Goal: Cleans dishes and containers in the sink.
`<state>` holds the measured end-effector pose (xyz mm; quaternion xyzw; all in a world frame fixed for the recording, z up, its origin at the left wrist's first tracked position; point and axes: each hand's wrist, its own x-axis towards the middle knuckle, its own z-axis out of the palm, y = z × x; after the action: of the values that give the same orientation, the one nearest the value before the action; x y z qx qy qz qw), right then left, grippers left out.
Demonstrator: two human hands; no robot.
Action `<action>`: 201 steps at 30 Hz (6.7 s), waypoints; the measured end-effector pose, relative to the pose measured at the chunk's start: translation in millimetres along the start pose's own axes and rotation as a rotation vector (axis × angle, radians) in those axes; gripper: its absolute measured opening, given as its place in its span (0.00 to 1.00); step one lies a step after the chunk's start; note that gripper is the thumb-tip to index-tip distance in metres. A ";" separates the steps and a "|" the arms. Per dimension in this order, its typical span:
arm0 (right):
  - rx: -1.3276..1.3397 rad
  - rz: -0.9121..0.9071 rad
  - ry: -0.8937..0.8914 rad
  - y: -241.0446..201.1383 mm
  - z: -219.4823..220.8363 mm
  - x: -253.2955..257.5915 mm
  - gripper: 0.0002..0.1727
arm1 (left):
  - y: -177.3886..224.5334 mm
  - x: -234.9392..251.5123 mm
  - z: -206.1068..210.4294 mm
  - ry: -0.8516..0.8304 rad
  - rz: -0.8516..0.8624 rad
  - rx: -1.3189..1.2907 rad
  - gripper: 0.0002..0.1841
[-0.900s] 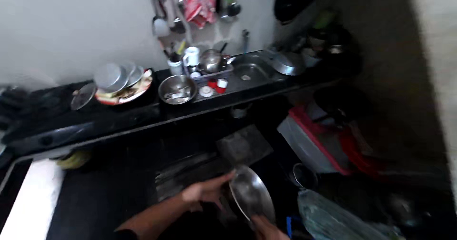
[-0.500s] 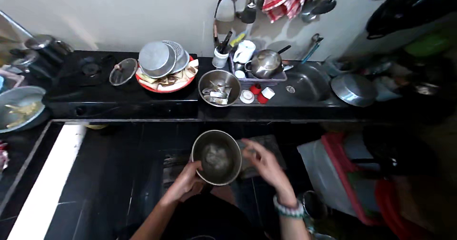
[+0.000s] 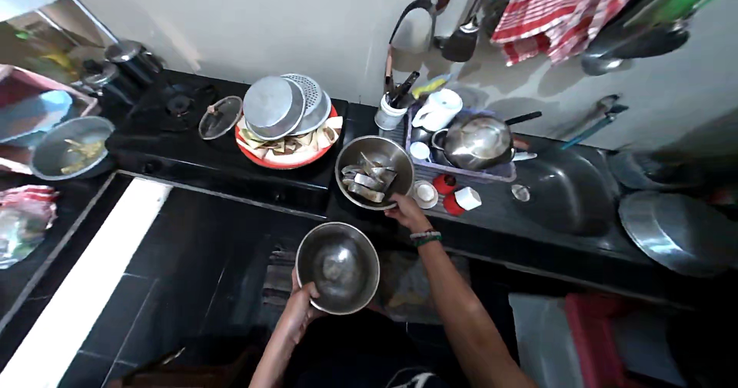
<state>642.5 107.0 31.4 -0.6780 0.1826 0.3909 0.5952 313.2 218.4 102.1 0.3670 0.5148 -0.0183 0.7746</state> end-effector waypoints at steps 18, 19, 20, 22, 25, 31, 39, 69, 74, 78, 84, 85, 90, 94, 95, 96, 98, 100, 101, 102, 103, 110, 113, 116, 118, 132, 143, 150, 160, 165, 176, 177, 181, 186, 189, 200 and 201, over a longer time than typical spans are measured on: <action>-0.639 -0.486 0.344 -11.1 -68.9 -179.0 0.31 | 57.3 38.6 103.5 -0.255 -0.006 0.126 0.41; -0.685 -0.549 0.397 -8.2 -70.4 -187.1 0.32 | 57.1 39.2 107.4 -0.284 -0.006 0.120 0.41; -0.710 -0.610 0.447 -4.7 -72.0 -193.8 0.33 | 56.6 40.1 110.5 -0.312 -0.002 0.123 0.40; -0.747 -0.726 0.553 1.5 -73.4 -205.7 0.35 | 56.4 40.3 115.2 -0.375 0.010 0.139 0.41; -0.838 -0.856 0.688 2.3 -73.0 -223.7 0.40 | 57.5 39.2 124.8 -0.450 0.020 0.162 0.43; -0.940 -0.996 0.827 1.0 -68.5 -245.9 0.44 | 63.1 36.9 140.1 -0.521 0.028 0.146 0.40; -1.037 -1.099 0.927 11.4 -55.0 -238.4 0.46 | 69.4 45.8 125.8 -0.493 0.035 0.134 0.43; 0.698 -0.216 0.200 -0.1 -227.8 -121.9 0.10 | 18.8 116.7 177.8 -0.137 0.345 -0.223 0.22; 0.558 -0.300 0.319 -13.3 -352.0 -133.8 0.14 | 1.9 140.6 198.1 -0.137 0.482 -0.258 0.24; 0.467 -0.269 0.408 -19.1 -424.4 -130.8 0.22 | -13.0 140.7 215.5 -0.058 0.507 -0.320 0.24; 0.263 -0.160 0.483 -16.0 -483.6 -91.2 0.32 | -22.4 147.8 234.1 0.023 0.519 -0.381 0.22; 0.257 -0.144 0.495 -14.4 -485.8 -83.6 0.33 | -22.9 148.4 238.0 0.032 0.523 -0.381 0.22; 0.372 -0.131 0.521 -17.9 -496.8 -9.0 0.36 | -17.8 162.5 250.1 0.050 0.542 -0.359 0.22; 0.521 -0.120 0.506 -42.3 -494.2 56.9 0.33 | -5.9 168.1 253.8 0.054 0.505 -0.269 0.20; 0.538 -0.118 0.500 -47.5 -494.4 68.8 0.32 | -4.9 165.2 254.2 0.056 0.494 -0.250 0.20; 0.549 -0.105 0.498 -51.1 -494.1 79.6 0.31 | -3.5 161.6 253.9 0.055 0.489 -0.237 0.20; 0.547 -0.075 0.505 -57.5 -493.1 96.8 0.30 | -1.5 154.1 254.4 0.050 0.479 -0.199 0.24; 0.550 -0.050 0.490 -58.5 -494.5 110.8 0.31 | -3.4 138.8 258.3 0.116 0.449 -0.156 0.30; 0.547 -0.038 0.469 -57.7 -496.2 118.6 0.32 | -6.5 130.3 259.3 0.176 0.428 -0.148 0.32; 0.531 -0.020 0.441 -55.6 -498.8 125.6 0.32 | -11.7 122.5 258.0 0.233 0.417 -0.148 0.34; 0.468 0.006 0.417 -53.3 -502.6 131.4 0.33 | -18.4 116.2 255.2 0.295 0.417 -0.152 0.36; -0.626 -0.354 0.774 -133.4 -543.0 117.3 0.45 | -77.9 56.0 260.8 0.714 0.539 -0.145 0.28; -0.771 -0.818 0.737 -227.8 -550.9 141.9 0.33 | -97.2 38.4 297.8 0.710 0.554 -0.041 0.25; -0.930 -1.050 0.611 -285.6 -552.3 161.2 0.25 | -106.0 40.0 357.2 0.384 0.603 0.075 0.26; -0.984 -1.059 0.524 -299.6 -559.6 159.5 0.22 | -105.0 51.5 412.3 0.138 0.545 0.144 0.26; -0.976 -1.333 0.251 -309.4 -604.9 171.4 0.19 | -175.6 234.5 716.9 -0.102 -0.016 0.420 0.23; -0.873 -0.131 0.880 -267.4 -780.2 216.3 0.31 | -153.7 236.4 741.8 -0.047 0.451 0.609 0.18; -0.702 -0.076 0.647 -268.4 -831.0 248.2 0.24 | -148.7 241.1 752.8 -0.010 0.440 0.496 0.14; -0.333 -0.643 0.823 -293.0 -821.9 144.7 0.26 | -142.5 247.1 754.8 0.010 0.444 0.438 0.13; -0.293 -0.478 0.319 -253.7 -729.6 119.4 0.24 | -141.2 248.3 762.5 0.021 0.521 0.410 0.14; -0.074 -0.136 0.097 -178.3 -542.0 233.1 0.27 | -115.2 261.8 760.4 -0.176 0.619 0.770 0.16; -0.167 -0.207 0.010 -173.5 -538.3 233.2 0.27 | -111.6 265.0 759.9 -0.160 0.612 0.767 0.16; -0.789 -0.435 -0.377 -144.2 -547.9 252.8 0.26 | -108.6 287.2 759.5 0.006 0.687 0.677 0.20; -1.153 -0.763 -0.204 -151.8 -569.1 266.1 0.17 | -92.8 289.9 777.8 -0.040 0.799 0.817 0.19; -1.365 -1.145 -0.241 -177.1 -572.4 269.6 0.15 | -80.3 280.8 781.5 -0.151 0.794 0.949 0.18; -1.122 -0.383 -0.115 -117.1 -566.1 245.3 0.36 | -94.1 283.9 797.4 -0.066 0.920 0.710 0.18; -0.992 -0.323 -0.179 -122.9 -557.5 236.1 0.36 | -95.5 281.3 798.0 -0.069 0.904 0.703 0.19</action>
<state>1052.6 -343.5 -71.2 -0.8616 -0.1827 0.3900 0.2688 1032.1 -221.8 -18.4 0.7855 0.2441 0.1326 0.5531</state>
